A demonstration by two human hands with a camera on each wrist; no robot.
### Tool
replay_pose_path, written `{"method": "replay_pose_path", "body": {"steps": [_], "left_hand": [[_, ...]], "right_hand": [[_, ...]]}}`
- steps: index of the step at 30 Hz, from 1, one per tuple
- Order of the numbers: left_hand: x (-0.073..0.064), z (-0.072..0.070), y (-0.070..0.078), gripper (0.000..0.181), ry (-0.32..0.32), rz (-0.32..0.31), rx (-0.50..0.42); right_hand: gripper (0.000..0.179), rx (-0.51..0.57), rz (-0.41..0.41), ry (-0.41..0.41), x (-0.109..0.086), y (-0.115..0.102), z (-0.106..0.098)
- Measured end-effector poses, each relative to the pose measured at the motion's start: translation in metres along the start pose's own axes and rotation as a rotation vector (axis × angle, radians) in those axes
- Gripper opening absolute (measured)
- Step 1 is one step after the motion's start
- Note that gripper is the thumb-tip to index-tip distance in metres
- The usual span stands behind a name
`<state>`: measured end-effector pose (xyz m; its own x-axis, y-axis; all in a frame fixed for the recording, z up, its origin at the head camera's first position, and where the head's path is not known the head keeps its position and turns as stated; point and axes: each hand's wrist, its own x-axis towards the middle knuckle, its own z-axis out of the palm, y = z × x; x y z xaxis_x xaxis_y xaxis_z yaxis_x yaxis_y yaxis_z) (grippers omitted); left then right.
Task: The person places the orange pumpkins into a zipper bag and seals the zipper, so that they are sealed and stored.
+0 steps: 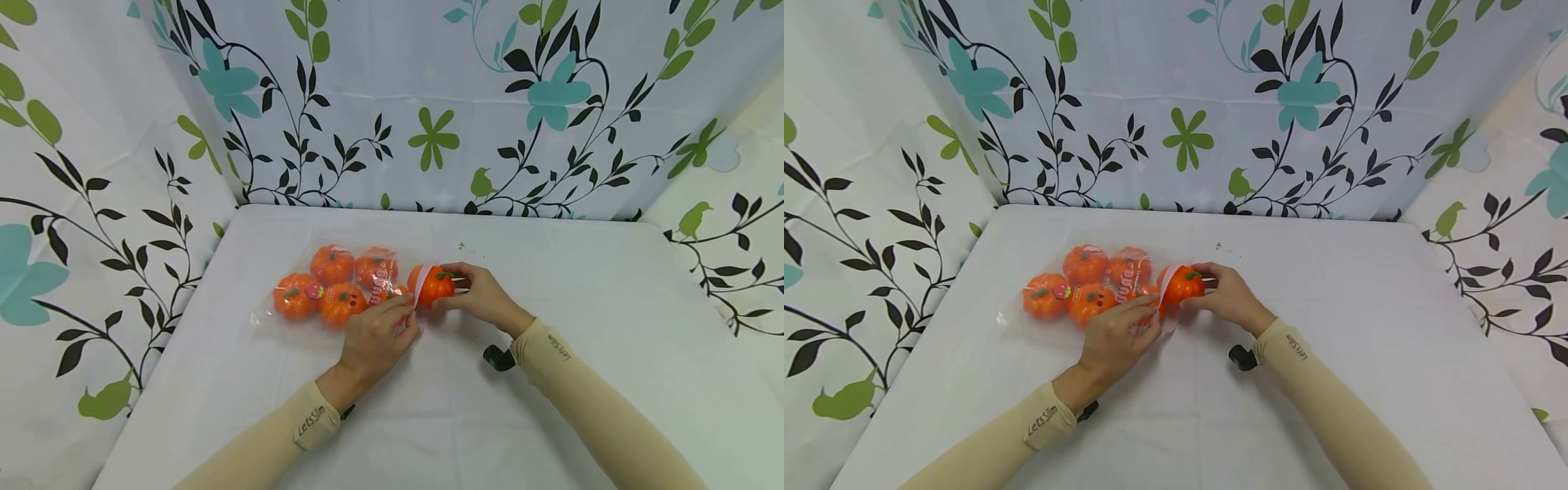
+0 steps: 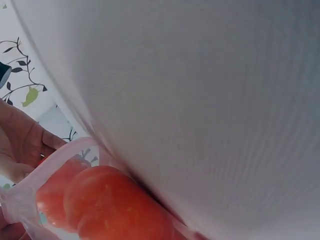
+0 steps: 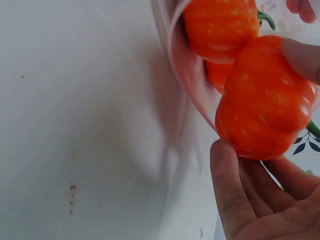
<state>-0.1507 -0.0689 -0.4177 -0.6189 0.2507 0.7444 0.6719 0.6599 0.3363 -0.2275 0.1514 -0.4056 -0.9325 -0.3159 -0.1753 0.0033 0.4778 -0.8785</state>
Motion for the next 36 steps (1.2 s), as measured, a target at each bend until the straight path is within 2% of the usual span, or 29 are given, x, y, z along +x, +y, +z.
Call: {"method": "replay_pose_path", "body": {"steps": [4,7,15,25,36], "left_hand": [[0.0,0.0,0.0,0.014,0.002,0.006,-0.001],[-0.001,0.0,0.0,0.014,-0.001,0.005,-0.004],[-0.003,0.001,0.003,0.013,-0.017,0.01,-0.019],[-0.002,0.002,0.004,0.012,-0.014,0.02,-0.019],[-0.002,0.003,0.005,0.014,-0.02,0.014,-0.005]], "right_hand": [[0.073,-0.007,-0.002,-0.041,0.0,0.0,-0.002],[0.074,0.003,-0.001,-0.043,0.002,0.002,-0.002],[0.077,-0.014,-0.032,0.048,0.007,0.005,0.004],[0.081,-0.21,-0.081,0.153,0.01,0.004,0.015],[0.076,-0.268,-0.101,0.254,0.013,-0.001,0.023]]}}
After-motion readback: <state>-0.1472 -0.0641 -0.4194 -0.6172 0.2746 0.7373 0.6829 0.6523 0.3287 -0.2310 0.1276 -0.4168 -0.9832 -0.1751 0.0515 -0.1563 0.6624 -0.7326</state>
